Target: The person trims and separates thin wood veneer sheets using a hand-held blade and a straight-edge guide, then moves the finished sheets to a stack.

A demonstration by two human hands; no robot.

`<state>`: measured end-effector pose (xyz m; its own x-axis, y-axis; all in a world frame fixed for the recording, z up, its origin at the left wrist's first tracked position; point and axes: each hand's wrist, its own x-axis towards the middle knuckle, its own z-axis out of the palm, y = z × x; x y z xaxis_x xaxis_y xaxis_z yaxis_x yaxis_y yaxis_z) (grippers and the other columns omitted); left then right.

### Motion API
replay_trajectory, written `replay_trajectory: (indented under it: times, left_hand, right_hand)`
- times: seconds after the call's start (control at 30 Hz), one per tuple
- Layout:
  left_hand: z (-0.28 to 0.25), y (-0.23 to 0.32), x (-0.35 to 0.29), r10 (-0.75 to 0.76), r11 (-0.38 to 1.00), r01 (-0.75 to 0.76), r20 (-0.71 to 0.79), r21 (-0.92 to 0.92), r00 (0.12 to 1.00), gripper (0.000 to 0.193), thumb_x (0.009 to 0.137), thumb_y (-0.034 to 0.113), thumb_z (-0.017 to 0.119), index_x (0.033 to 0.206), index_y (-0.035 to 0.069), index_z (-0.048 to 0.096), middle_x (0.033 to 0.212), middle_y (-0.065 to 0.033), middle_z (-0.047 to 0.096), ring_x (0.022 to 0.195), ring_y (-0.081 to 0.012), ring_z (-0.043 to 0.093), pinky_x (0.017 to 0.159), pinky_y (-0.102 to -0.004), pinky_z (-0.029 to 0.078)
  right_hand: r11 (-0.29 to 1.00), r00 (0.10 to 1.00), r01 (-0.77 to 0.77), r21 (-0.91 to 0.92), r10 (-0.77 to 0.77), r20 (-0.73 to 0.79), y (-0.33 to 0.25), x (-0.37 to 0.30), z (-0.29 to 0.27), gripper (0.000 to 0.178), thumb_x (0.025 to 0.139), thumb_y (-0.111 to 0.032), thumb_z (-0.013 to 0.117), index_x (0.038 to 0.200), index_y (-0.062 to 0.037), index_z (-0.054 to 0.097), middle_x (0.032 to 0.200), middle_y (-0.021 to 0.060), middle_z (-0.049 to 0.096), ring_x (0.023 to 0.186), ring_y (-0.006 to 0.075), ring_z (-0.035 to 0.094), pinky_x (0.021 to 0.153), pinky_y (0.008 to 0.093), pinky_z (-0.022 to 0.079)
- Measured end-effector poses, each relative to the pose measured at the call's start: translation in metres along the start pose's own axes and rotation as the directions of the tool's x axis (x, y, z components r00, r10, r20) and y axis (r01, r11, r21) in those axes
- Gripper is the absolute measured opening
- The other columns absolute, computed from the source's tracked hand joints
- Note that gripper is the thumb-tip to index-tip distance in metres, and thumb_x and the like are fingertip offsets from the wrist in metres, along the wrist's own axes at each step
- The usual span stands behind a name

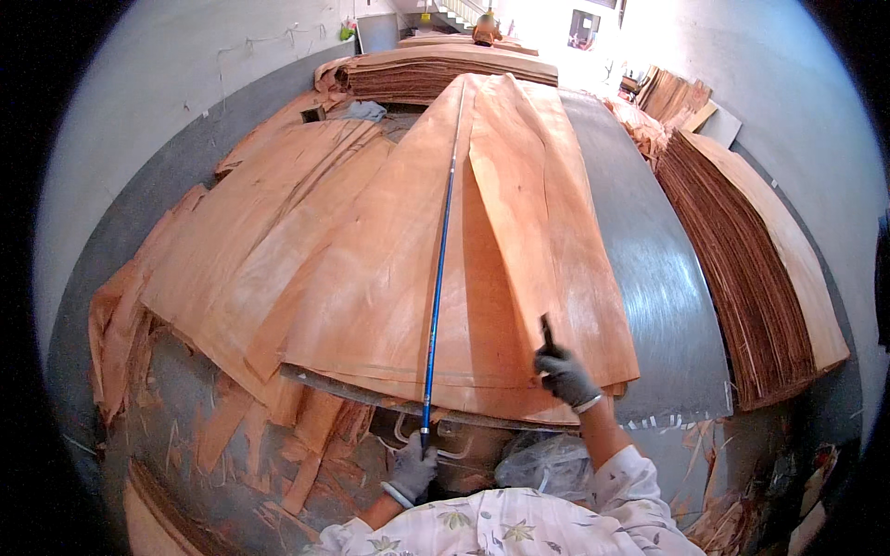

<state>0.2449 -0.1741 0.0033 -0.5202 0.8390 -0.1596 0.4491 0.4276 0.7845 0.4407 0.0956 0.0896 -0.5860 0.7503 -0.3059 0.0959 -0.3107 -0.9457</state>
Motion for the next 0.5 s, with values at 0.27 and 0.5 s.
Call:
replay_trajectory:
  times: [0.27,0.5]
  left_hand:
    - [0.037,0.055,0.024,0.197,0.978,-0.186,0.121,-0.093,0.973,0.033,0.082,0.022,0.057,0.103,0.0,0.042,0.082,-0.0298,0.059,0.08,-0.0464,0.059,0.065,-0.0515,0.045]
    - [0.071,0.113,0.033,0.314,0.948,-0.316,0.204,-0.023,0.927,0.03,0.086,0.019,0.052,0.106,-0.003,0.044,0.092,-0.0297,0.057,0.086,-0.046,0.056,0.07,-0.0494,0.046]
  right_hand:
    - [0.957,0.973,0.22,0.187,-0.202,-0.108,-0.112,-0.047,-0.023,0.016,0.081,-0.011,0.062,0.093,-0.003,0.055,0.069,0.0016,0.053,0.052,0.0135,0.053,0.047,0.0263,0.047]
    - [0.932,0.955,0.295,0.209,-0.279,-0.106,-0.138,-0.065,-0.033,0.016,0.078,-0.008,0.061,0.093,-0.003,0.057,0.069,0.0015,0.052,0.051,0.0134,0.053,0.045,0.0251,0.046]
